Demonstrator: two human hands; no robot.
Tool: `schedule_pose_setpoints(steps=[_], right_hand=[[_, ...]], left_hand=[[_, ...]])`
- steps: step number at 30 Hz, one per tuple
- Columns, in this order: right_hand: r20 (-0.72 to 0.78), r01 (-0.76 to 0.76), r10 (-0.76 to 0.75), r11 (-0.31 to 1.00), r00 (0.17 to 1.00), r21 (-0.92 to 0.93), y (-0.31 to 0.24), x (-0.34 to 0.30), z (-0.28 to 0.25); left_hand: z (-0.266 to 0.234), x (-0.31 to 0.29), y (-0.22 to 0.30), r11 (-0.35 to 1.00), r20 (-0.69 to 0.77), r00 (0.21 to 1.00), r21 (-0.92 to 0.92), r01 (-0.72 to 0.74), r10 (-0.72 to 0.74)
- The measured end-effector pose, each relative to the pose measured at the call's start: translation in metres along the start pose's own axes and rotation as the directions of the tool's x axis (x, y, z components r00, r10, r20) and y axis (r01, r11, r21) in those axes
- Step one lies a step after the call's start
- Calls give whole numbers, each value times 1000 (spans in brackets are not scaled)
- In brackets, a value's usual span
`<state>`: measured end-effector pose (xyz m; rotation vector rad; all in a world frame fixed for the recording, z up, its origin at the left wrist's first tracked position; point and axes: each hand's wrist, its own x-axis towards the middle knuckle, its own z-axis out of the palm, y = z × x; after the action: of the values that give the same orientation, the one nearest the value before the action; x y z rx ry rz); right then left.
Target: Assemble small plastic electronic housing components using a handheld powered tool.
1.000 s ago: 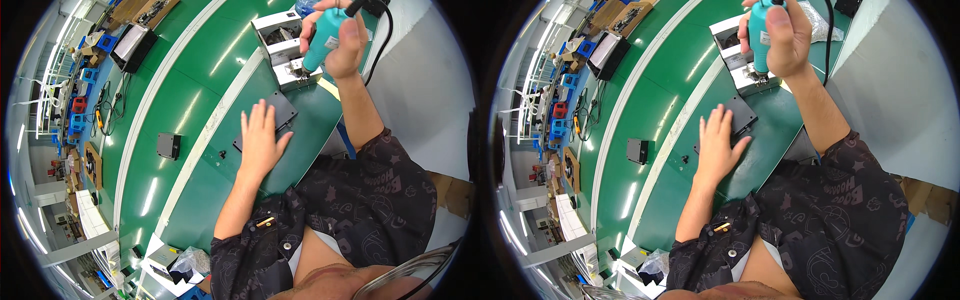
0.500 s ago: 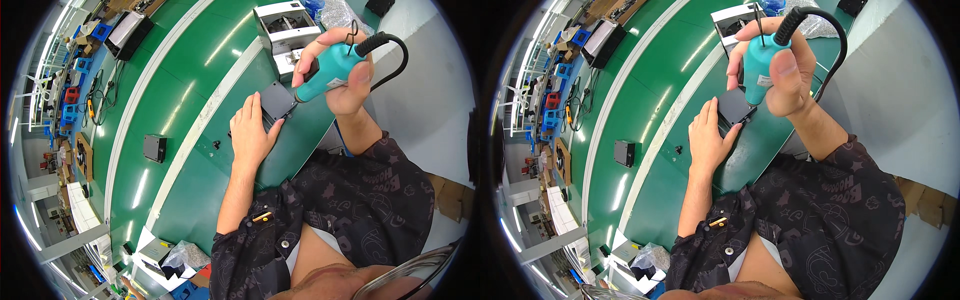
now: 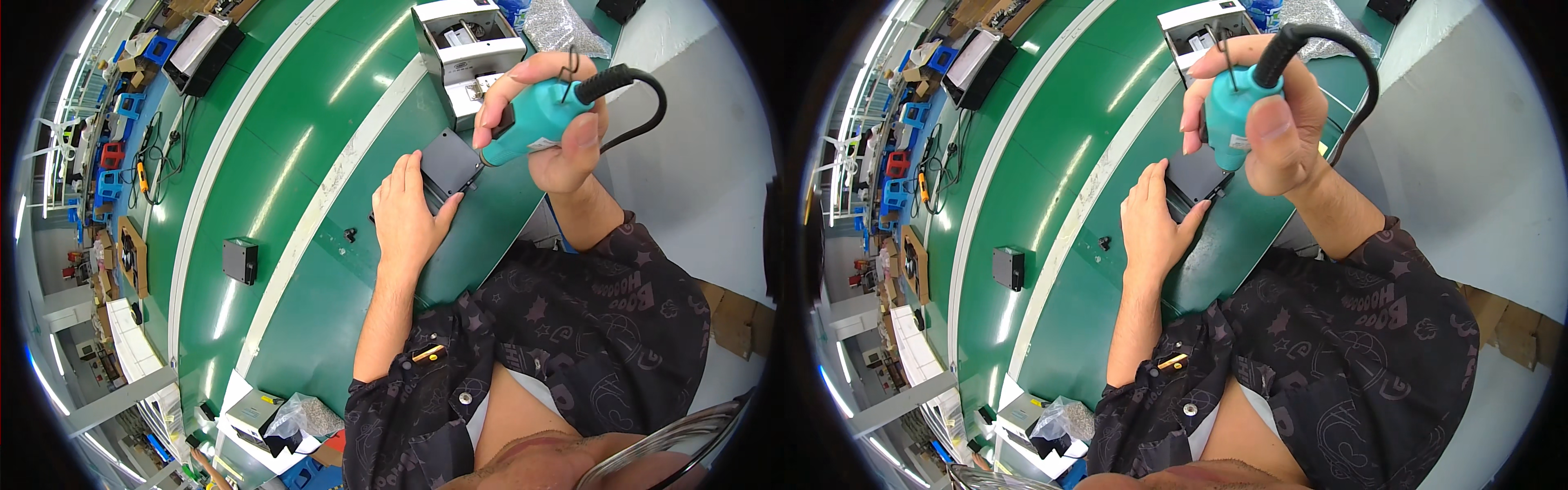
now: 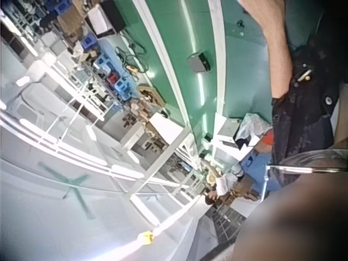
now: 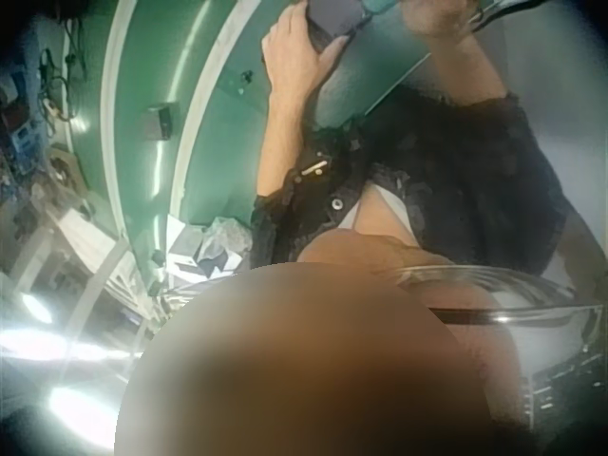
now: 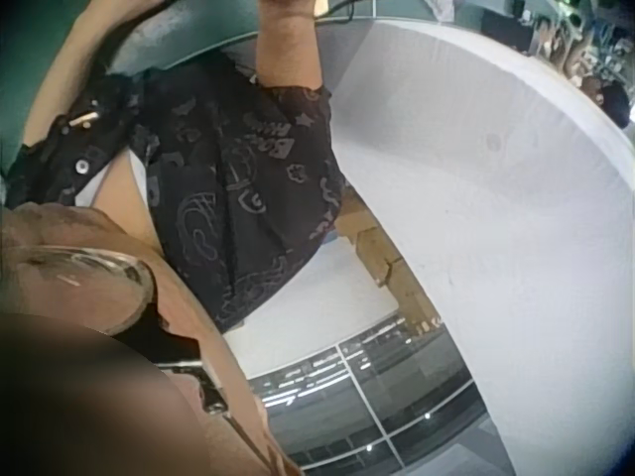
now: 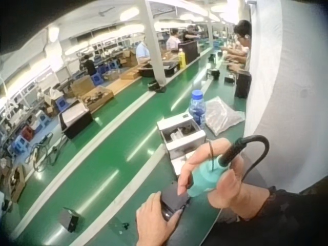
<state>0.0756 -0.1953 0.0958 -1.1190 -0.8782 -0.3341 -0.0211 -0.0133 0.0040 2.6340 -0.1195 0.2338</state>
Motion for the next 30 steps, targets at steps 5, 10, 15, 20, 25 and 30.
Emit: schedule_pose_setpoints(steps=[5, 10, 15, 20, 25, 30], right_hand=[[-34, -8, 7, 999, 999, -36, 13, -7, 9], [90, -64, 62, 998, 994, 22, 14, -14, 15], [82, -99, 92, 991, 992, 88, 13, -18, 9], [-44, 91, -82, 957, 996, 275, -4, 11, -13], [-203, 222, -179, 952, 963, 213, -4, 32, -22], [-263, 240, -201, 962, 944, 128, 2, 42, -25]], left_hand=[[0, 1, 1, 1000, -5, 1000, -14, -5, 5], [-2, 1, 1, 999, -4, 1000, -45, 12, -12], [0, -1, -3, 998, -16, 1000, -55, -16, 15], [-1, -8, -8, 998, -16, 999, -45, -39, 39], [-3, -5, -1, 998, -31, 999, -52, -25, 23], [-4, -8, -3, 999, -34, 999, -50, -5, 3]])
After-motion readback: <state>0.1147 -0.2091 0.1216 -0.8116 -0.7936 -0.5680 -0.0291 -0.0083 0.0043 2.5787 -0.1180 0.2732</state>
